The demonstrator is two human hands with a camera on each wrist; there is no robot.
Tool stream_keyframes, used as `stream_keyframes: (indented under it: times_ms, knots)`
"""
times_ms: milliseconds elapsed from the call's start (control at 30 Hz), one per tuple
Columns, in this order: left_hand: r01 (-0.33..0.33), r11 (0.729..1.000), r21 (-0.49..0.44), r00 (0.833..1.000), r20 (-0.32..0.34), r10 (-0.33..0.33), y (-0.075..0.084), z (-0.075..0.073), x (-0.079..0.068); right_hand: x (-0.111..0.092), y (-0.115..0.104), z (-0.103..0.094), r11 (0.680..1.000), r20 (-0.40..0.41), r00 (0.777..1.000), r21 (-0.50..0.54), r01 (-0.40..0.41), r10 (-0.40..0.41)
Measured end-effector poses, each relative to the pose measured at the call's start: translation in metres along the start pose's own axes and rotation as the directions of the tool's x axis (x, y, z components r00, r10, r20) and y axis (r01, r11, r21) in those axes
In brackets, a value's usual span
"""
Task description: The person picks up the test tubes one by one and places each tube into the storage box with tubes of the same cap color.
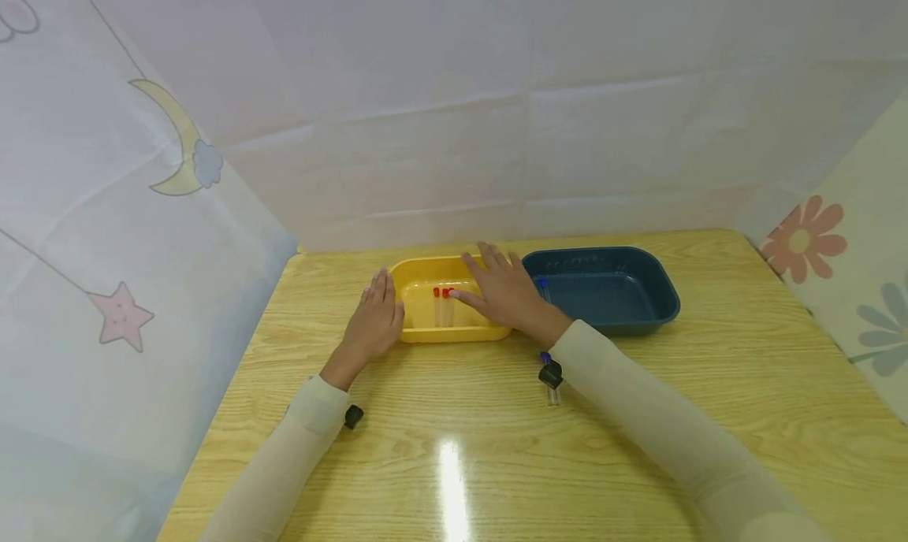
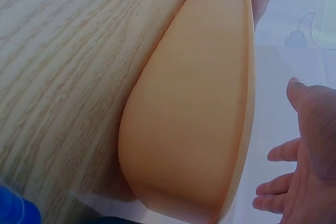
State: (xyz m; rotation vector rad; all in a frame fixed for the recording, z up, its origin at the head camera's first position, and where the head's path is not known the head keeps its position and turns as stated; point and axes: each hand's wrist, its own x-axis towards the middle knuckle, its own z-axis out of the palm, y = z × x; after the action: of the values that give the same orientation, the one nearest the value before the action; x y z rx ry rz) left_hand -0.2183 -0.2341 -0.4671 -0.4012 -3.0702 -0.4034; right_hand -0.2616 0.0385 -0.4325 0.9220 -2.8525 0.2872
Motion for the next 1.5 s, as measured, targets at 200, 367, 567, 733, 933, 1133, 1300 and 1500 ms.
stream_keyframes:
  times_ms: [200, 367, 567, 733, 933, 1133, 1300, 1500]
  knots:
    - [0.000, 1.000, 0.008, 1.000, 0.004, 0.000, 0.000, 0.000, 0.000, -0.009, 0.003, -0.006, 1.000, -0.009, 1.000, 0.005, -0.007, 0.007]
    - [-0.004, 1.000, 0.005, 1.000, 0.003, 0.004, 0.000, 0.000, 0.000, -0.017, 0.007, -0.011, 1.000, -0.015, 1.000, 0.002, -0.018, 0.018]
    - [-0.007, 1.000, 0.005, 1.000, 0.002, 0.007, 0.000, 0.000, -0.001, -0.026, 0.013, -0.015, 0.999, -0.016, 0.999, 0.035, -0.035, 0.036]
    - [-0.010, 1.000, 0.003, 1.000, -0.002, 0.010, -0.002, 0.001, -0.001, -0.035, 0.020, -0.016, 0.998, -0.033, 0.999, 0.044, -0.033, 0.035]
    - [0.004, 1.000, -0.006, 1.000, 0.014, -0.004, 0.000, 0.000, -0.002, -0.045, 0.029, -0.017, 0.999, -0.073, 0.997, 0.024, -0.028, 0.030]
    - [0.004, 1.000, -0.013, 1.000, 0.010, -0.004, 0.001, -0.002, -0.002, -0.054, 0.037, -0.020, 0.999, -0.114, 0.993, 0.031, -0.020, 0.023]
    - [0.002, 1.000, -0.016, 1.000, 0.006, -0.002, 0.001, -0.002, -0.003, -0.063, 0.044, -0.022, 0.999, -0.151, 0.988, 0.044, -0.008, 0.015]
    - [0.001, 1.000, -0.012, 1.000, 0.007, 0.000, 0.001, -0.001, -0.002, -0.074, 0.054, -0.026, 0.996, -0.133, 0.989, 0.074, -0.048, 0.058]
